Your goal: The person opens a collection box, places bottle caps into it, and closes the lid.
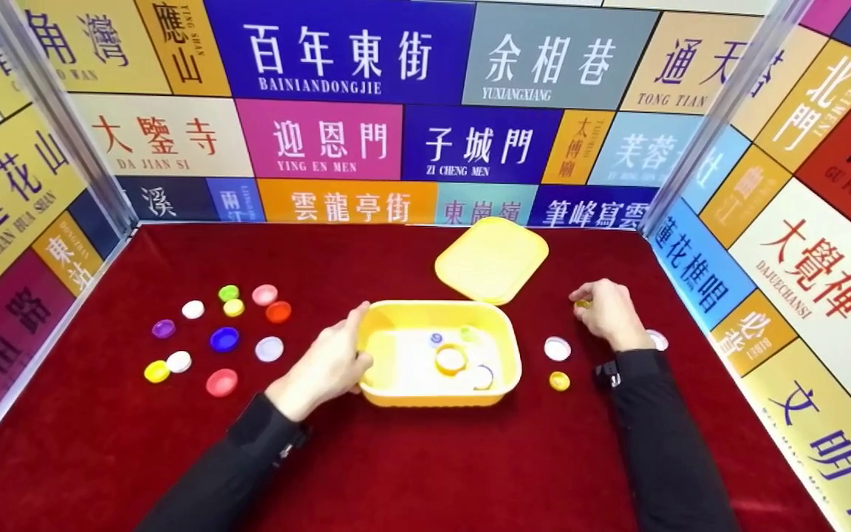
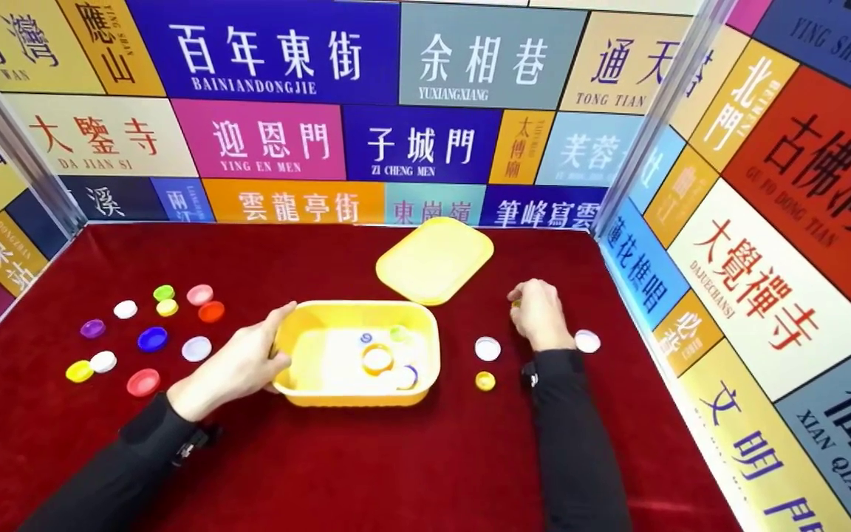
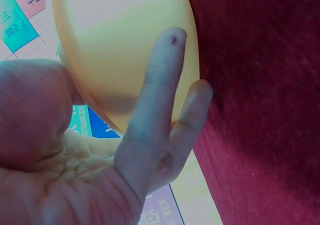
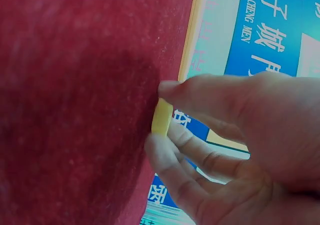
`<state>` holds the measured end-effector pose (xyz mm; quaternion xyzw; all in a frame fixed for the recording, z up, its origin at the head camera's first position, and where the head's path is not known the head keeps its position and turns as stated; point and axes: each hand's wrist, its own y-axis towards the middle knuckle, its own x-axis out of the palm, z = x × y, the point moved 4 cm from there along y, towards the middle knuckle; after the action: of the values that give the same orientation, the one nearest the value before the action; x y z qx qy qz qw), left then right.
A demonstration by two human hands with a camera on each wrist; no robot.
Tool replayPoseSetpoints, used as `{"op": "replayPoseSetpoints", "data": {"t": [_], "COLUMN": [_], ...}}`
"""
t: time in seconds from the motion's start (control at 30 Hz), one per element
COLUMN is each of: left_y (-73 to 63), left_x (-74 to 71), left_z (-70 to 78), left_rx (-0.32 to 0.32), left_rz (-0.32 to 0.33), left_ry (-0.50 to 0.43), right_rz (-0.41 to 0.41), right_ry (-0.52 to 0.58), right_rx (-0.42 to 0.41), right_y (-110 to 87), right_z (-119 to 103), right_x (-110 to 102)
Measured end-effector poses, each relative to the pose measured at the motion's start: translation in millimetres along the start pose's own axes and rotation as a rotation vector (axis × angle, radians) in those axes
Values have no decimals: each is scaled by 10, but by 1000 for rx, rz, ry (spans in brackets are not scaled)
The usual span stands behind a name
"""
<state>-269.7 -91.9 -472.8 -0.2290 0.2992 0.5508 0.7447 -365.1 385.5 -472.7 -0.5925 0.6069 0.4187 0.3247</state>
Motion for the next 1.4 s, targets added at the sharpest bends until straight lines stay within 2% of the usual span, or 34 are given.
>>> {"op": "replayPoseSetpoints", "data": {"t": [0.4, 0.67, 0.9, 1.13, 1.4], "left_y": [9, 2, -7, 0, 12], "left_x": [4, 19, 0, -11, -15], "left_z": [17, 10, 15, 34, 23], "left_rx": [-4, 3, 7, 10, -12], "left_rz": [-3, -5, 5, 0, -12], "left_ry": [-18, -8, -2, 2, -3], "right_rz": [-14, -13, 3, 31, -11], "right_ry": [24, 57, 85, 130, 170], "right_rx": [17, 6, -65, -168, -325], "right_y": [-62, -82, -117, -257, -452], "right_z": [-94, -319, -659, -1053, -1518], "right_x": [-50, -99, -175, -203, -70]}}
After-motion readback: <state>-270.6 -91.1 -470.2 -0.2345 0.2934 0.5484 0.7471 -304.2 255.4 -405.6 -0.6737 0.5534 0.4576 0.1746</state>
